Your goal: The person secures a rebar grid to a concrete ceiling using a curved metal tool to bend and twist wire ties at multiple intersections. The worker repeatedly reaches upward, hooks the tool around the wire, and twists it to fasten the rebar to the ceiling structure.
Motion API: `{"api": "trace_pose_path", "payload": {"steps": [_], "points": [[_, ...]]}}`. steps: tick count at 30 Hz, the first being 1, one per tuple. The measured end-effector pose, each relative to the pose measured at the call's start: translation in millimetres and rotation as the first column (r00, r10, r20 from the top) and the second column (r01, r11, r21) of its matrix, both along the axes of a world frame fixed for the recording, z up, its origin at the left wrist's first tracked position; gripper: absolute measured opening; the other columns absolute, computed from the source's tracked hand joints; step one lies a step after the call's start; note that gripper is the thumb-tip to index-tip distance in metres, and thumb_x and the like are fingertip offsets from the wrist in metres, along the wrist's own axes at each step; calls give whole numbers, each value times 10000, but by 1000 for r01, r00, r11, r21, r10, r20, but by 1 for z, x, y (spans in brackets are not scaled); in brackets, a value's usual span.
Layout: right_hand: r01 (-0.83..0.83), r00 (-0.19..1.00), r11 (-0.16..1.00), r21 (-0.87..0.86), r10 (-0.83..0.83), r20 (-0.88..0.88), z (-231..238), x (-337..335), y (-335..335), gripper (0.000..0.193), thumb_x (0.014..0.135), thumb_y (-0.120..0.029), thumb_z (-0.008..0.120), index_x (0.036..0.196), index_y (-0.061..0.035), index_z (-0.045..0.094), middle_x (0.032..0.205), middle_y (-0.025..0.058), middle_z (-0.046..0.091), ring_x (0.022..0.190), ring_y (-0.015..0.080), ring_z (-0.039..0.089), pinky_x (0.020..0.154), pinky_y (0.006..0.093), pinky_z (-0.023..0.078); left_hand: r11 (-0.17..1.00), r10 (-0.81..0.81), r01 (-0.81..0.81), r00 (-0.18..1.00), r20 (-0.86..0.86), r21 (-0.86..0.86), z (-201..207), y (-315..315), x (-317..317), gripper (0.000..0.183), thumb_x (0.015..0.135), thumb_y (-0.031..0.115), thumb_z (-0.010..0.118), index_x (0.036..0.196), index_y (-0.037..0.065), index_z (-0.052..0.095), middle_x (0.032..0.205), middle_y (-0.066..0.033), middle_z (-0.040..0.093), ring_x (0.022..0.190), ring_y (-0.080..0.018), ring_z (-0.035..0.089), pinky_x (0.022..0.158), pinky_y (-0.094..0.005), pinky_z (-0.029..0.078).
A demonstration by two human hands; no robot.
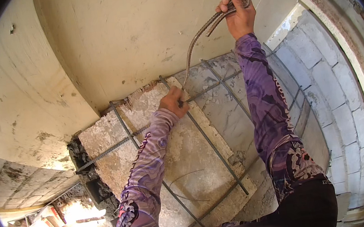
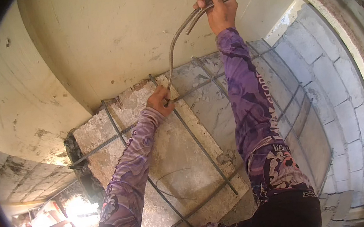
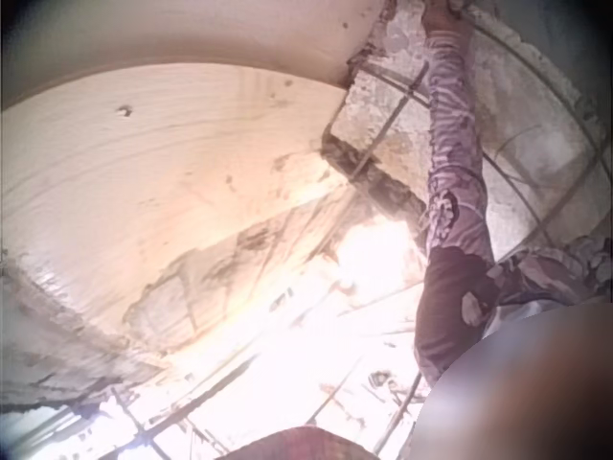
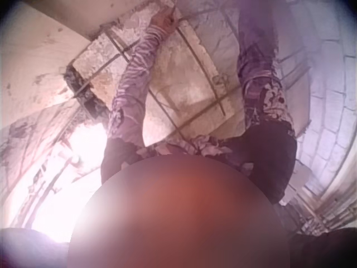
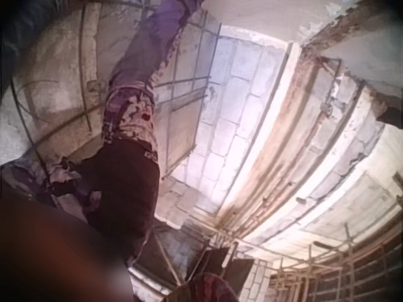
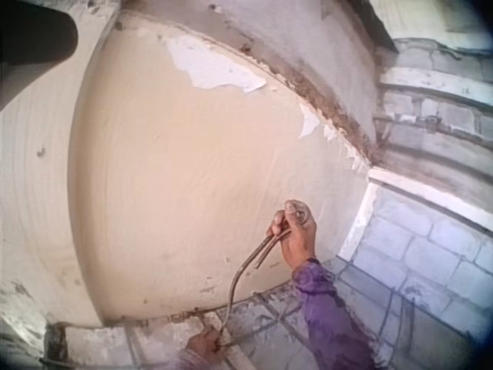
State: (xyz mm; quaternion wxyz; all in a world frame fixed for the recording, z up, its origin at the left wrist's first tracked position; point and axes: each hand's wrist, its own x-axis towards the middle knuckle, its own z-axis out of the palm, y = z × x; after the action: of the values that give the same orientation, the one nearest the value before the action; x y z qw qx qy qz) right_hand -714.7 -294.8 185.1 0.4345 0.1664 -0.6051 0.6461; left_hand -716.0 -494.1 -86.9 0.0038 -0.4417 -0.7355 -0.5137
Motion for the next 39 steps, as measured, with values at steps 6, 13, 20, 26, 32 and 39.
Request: {"api": "trace_pose_path", "payload": {"steps": [6, 13, 20, 26, 32, 39], "points": [[-60, 998, 998, -8, 60, -1, 3, -12, 3, 210, 889, -184, 589, 993, -26, 499, 747, 124, 577, 617, 201, 555, 602, 408, 522, 995, 29, -58, 945, -326, -78, 17, 0, 5, 317, 668, 294, 749, 947, 162, 679, 843, -102, 484, 756, -267, 515, 677, -376, 441], [-122, 992, 992, -17, 123, 12, 4, -4, 13, 190, 884, -161, 593, 996, -24, 522, 760, 110, 569, 623, 207, 550, 615, 409, 511, 976, 5, -126, 832, -555, -180, 12, 5, 5, 183, 731, 225, 689, 879, 120, 673, 840, -84, 486, 885, -252, 496, 796, -394, 386], [372, 928, 912, -175, -371, 42, -47, -13, 97, 188, 848, -80, 591, 977, 14, 492, 734, 153, 576, 565, 232, 557, 533, 414, 543, 991, -29, -41, 863, -504, -129, 8, 10, 3, 124, 752, 163, 652, 843, 78, 642, 835, -93, 484, 881, -268, 496, 787, -387, 393], [819, 569, 474, -323, -744, 351, -135, 77, 183, 168, 859, 16, 477, 1018, 43, 428, 658, 192, 557, 465, 246, 526, 422, 403, 516, 986, -7, -48, 943, -332, -157, 2, 12, 0, 107, 778, 151, 627, 834, 61, 618, 845, -114, 504, 862, -298, 522, 764, -391, 427], [905, 371, 277, -323, -886, 279, -176, 215, 91, 359, 884, -89, 542, 1167, 26, 353, 791, 140, 572, 691, 191, 585, 621, 331, 545, 999, -1, 1, 1000, -3, 36, -12, 22, -11, 121, 803, 146, 630, 863, 41, 623, 838, -126, 588, 792, -277, 587, 721, -362, 472], [844, 536, 536, -27, -838, 104, -136, 286, -71, 591, 930, -459, 445, 1274, -14, 263, 1035, 142, 545, 900, 195, 557, 831, 394, 467, 995, 44, -18, 956, 289, -94, -13, 20, -23, 215, 770, 229, 692, 868, 42, 652, 817, -104, 661, 776, -206, 629, 733, -310, 488]]}}
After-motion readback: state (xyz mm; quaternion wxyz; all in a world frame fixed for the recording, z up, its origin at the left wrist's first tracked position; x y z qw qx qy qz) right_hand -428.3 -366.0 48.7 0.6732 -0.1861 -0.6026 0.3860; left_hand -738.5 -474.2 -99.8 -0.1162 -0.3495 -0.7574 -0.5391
